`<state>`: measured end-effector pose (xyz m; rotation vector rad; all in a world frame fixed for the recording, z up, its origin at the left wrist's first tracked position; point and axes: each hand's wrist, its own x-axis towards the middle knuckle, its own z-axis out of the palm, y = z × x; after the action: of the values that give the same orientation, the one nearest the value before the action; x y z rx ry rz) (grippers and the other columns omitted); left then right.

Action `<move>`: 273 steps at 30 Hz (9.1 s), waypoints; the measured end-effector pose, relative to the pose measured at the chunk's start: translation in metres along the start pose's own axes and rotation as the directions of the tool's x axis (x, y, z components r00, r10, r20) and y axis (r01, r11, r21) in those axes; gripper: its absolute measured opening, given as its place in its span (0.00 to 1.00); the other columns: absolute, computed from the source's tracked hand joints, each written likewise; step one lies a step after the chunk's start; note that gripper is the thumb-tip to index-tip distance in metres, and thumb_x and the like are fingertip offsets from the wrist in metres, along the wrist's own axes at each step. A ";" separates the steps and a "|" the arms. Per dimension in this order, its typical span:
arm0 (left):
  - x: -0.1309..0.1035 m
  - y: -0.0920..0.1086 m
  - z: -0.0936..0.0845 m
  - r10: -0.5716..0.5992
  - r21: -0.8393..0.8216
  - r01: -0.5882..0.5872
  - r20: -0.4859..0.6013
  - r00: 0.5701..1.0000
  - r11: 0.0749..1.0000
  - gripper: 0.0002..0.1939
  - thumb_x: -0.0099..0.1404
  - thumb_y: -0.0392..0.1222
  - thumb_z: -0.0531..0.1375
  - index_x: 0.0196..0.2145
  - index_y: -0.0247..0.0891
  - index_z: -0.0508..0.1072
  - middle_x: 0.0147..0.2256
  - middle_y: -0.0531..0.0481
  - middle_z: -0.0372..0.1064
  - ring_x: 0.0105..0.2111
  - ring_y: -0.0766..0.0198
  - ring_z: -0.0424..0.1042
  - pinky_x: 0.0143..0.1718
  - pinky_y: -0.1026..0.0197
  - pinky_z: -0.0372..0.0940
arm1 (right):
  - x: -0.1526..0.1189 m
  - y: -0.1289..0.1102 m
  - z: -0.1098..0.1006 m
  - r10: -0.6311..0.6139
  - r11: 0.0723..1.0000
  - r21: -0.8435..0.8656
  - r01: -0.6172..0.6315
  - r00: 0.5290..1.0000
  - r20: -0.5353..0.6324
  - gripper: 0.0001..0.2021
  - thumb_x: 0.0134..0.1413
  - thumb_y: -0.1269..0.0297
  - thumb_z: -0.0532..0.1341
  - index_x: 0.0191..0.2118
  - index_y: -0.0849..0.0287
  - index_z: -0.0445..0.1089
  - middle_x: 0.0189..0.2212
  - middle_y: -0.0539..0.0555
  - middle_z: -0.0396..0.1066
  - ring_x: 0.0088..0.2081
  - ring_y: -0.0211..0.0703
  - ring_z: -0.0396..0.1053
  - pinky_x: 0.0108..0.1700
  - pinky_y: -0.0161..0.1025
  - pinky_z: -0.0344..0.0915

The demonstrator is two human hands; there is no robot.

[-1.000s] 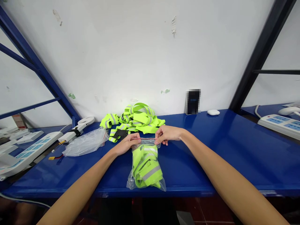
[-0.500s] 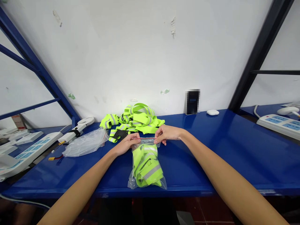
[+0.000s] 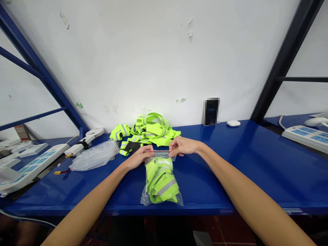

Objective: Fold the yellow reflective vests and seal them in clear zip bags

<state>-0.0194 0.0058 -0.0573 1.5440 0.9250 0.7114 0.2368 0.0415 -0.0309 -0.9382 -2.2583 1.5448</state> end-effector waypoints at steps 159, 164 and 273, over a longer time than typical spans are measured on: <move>-0.003 -0.011 -0.014 0.443 0.269 -0.353 -0.582 0.682 0.896 0.24 0.65 0.59 0.55 0.43 0.36 0.76 0.44 0.41 0.75 0.48 0.52 0.71 0.51 0.52 0.63 | 0.085 -0.009 0.082 -0.397 0.897 0.000 0.441 0.807 -0.436 0.32 0.51 0.43 0.63 0.55 0.60 0.68 0.52 0.60 0.72 0.56 0.56 0.66 0.60 0.53 0.60; -0.021 -0.014 -0.009 0.558 0.628 -0.049 -0.650 0.516 0.777 0.18 0.66 0.54 0.54 0.42 0.40 0.76 0.46 0.41 0.71 0.51 0.49 0.65 0.56 0.44 0.55 | 0.079 -0.007 0.091 -0.456 0.886 -0.126 0.447 0.788 -0.414 0.28 0.46 0.49 0.68 0.50 0.61 0.70 0.47 0.58 0.74 0.48 0.54 0.71 0.53 0.51 0.66; -0.017 -0.011 -0.011 0.365 0.229 -0.284 -0.607 0.706 0.931 0.24 0.60 0.58 0.60 0.41 0.33 0.76 0.40 0.43 0.75 0.43 0.55 0.72 0.46 0.58 0.62 | 0.098 -0.036 0.122 -0.508 0.523 -0.820 -0.233 0.687 -0.519 0.34 0.48 0.78 0.55 0.64 0.68 0.51 0.52 0.66 0.70 0.50 0.55 0.68 0.48 0.47 0.59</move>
<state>-0.0394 -0.0027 -0.0658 1.6096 1.2182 1.5404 0.0837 0.0043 -0.0623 -1.1957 -2.2474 -0.2464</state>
